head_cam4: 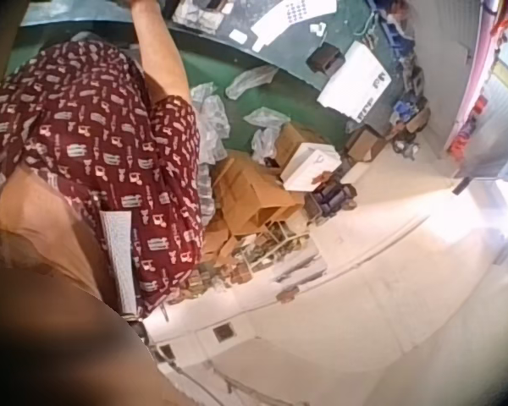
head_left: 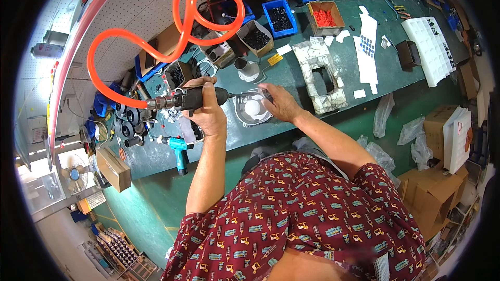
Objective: The person assembles a cylindrical electronic component on a workbench. They use a cordless drill to fasten parts, a pneumatic tool to clean the assembly, and a wrench to tighten fittings. The person handles wires and small parts throughout the process.
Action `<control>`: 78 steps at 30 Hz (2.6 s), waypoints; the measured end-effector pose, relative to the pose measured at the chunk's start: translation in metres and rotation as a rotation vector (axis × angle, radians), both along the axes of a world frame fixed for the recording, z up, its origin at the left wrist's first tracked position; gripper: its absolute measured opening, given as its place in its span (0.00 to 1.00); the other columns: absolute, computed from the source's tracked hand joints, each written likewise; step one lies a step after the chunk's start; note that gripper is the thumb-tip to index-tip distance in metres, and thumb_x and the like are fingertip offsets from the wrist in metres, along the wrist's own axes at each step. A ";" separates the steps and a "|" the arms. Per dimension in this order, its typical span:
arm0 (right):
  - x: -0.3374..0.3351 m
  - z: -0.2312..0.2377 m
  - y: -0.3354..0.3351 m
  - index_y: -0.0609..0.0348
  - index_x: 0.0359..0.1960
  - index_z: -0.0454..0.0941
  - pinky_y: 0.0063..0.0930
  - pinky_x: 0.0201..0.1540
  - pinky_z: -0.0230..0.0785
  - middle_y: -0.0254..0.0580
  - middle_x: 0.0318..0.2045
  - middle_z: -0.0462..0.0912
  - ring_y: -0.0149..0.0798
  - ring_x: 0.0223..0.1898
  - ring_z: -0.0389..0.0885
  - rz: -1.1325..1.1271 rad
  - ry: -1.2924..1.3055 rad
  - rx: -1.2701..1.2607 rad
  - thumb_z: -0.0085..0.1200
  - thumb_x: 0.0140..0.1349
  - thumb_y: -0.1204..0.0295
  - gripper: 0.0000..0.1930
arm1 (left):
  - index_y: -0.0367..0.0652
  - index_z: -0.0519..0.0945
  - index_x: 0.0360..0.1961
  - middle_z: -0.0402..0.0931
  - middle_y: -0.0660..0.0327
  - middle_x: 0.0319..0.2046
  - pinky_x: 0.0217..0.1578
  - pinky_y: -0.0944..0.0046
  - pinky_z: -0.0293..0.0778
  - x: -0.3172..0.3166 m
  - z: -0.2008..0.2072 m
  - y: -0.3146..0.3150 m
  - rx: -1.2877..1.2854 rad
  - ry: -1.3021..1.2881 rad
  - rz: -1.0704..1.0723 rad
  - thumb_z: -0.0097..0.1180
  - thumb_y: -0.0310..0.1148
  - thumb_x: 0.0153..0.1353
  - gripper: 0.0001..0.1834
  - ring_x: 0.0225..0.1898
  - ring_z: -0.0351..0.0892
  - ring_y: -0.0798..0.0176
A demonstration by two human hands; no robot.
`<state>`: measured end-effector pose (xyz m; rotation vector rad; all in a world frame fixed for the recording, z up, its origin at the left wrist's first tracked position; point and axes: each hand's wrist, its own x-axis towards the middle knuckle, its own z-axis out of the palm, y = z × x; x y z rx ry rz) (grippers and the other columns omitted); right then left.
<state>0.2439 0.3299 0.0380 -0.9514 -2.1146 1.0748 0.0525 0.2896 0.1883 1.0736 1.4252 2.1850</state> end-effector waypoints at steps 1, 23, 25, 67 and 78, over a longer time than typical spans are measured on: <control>0.000 0.001 0.000 0.54 0.65 0.69 0.52 0.55 0.71 0.53 0.47 0.83 0.61 0.50 0.78 0.001 0.002 -0.004 0.55 0.66 0.65 0.25 | 0.35 0.79 0.38 0.83 0.56 0.36 0.49 0.53 0.82 0.000 0.001 -0.001 -0.009 -0.001 -0.002 0.58 0.19 0.60 0.06 0.38 0.84 0.59; 0.000 0.002 0.002 0.61 0.64 0.72 0.51 0.64 0.68 0.59 0.57 0.81 0.62 0.58 0.77 0.028 0.026 -0.020 0.54 0.65 0.68 0.25 | 0.36 0.83 0.41 0.86 0.59 0.41 0.51 0.63 0.77 0.025 0.025 0.012 -0.280 0.198 -0.369 0.62 0.19 0.58 0.09 0.44 0.82 0.67; -0.001 -0.001 0.005 0.62 0.64 0.73 0.50 0.65 0.67 0.60 0.58 0.80 0.63 0.59 0.77 0.044 0.039 -0.025 0.54 0.64 0.69 0.25 | 0.36 0.82 0.40 0.86 0.59 0.41 0.53 0.61 0.77 0.024 0.019 0.012 -0.289 0.178 -0.391 0.62 0.18 0.58 0.08 0.45 0.82 0.67; -0.003 0.003 -0.002 0.57 0.63 0.73 0.51 0.61 0.71 0.59 0.52 0.82 0.63 0.53 0.79 -0.038 0.007 -0.058 0.55 0.66 0.65 0.24 | 0.39 0.71 0.50 0.82 0.48 0.46 0.60 0.47 0.76 0.027 -0.009 -0.087 -0.085 0.076 -0.202 0.60 0.22 0.64 0.16 0.50 0.82 0.56; -0.006 0.002 -0.002 0.60 0.63 0.73 0.55 0.59 0.70 0.62 0.52 0.82 0.66 0.56 0.77 -0.030 0.134 0.044 0.54 0.66 0.66 0.24 | 0.40 0.73 0.43 0.81 0.53 0.37 0.47 0.58 0.78 0.033 -0.017 -0.094 -0.263 0.158 -0.363 0.61 0.17 0.57 0.15 0.40 0.81 0.61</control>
